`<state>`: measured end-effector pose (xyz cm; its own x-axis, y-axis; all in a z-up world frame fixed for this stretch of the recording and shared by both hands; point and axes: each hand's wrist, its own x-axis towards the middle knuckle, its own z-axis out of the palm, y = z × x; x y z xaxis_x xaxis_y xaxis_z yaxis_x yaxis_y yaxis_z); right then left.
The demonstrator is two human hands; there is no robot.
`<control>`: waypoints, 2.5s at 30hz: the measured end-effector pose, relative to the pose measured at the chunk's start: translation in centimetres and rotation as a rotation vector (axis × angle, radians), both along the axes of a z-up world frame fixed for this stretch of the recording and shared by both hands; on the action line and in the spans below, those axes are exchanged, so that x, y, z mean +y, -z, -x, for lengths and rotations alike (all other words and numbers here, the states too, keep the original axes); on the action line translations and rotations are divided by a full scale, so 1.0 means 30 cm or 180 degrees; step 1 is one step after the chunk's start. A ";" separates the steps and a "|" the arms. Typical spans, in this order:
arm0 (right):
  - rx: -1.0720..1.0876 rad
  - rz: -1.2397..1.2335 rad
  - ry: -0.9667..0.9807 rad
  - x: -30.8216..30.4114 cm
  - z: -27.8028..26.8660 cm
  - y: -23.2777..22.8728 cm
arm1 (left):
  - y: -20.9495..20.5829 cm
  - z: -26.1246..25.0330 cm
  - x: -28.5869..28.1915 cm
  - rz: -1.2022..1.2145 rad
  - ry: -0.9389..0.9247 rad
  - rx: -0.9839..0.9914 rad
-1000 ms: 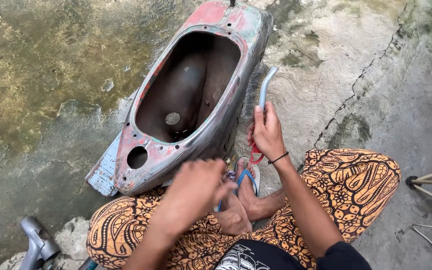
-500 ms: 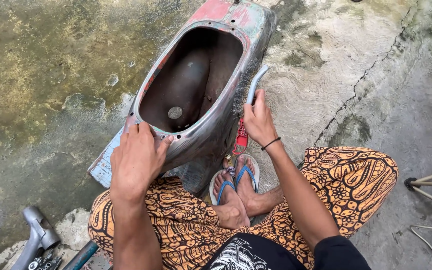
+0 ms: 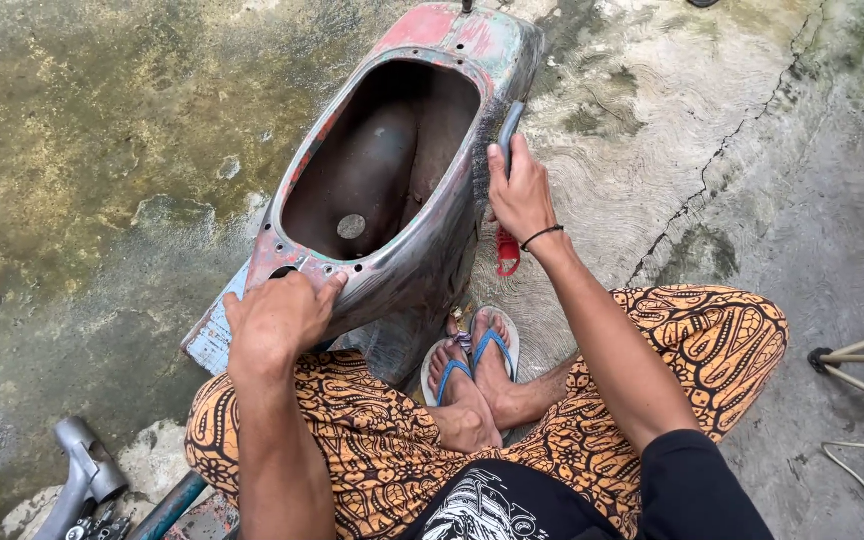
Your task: The person scrubs the exterior surface of a large, hollow metal part using a wire brush. They hold the part steady with their left hand while vigorously brushing the sides and edges with their right hand.
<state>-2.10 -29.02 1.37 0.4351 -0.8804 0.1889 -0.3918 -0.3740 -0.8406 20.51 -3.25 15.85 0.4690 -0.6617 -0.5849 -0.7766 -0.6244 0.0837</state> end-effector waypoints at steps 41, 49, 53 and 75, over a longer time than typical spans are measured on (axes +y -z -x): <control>0.0400 -0.0727 0.0226 0.468 -0.107 -0.223 | 0.093 0.086 0.025 0.0358 0.0087 -0.0657; 0.0456 -0.0358 0.0545 0.126 -0.082 -0.026 | 0.234 0.079 0.066 0.0570 0.0377 -0.1653; 0.0510 -0.0472 0.0404 0.208 -0.088 -0.072 | 0.224 0.078 0.054 0.0468 0.0312 -0.1512; 0.0849 -0.0696 -0.0090 0.341 -0.062 -0.104 | 0.242 0.079 0.073 0.0500 0.0488 -0.1727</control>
<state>-0.23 -18.79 4.50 0.4686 -0.8743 -0.1265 -0.6005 -0.2102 -0.7715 18.13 -1.07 8.60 0.5660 -0.8051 -0.1773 -0.8148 -0.5137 -0.2687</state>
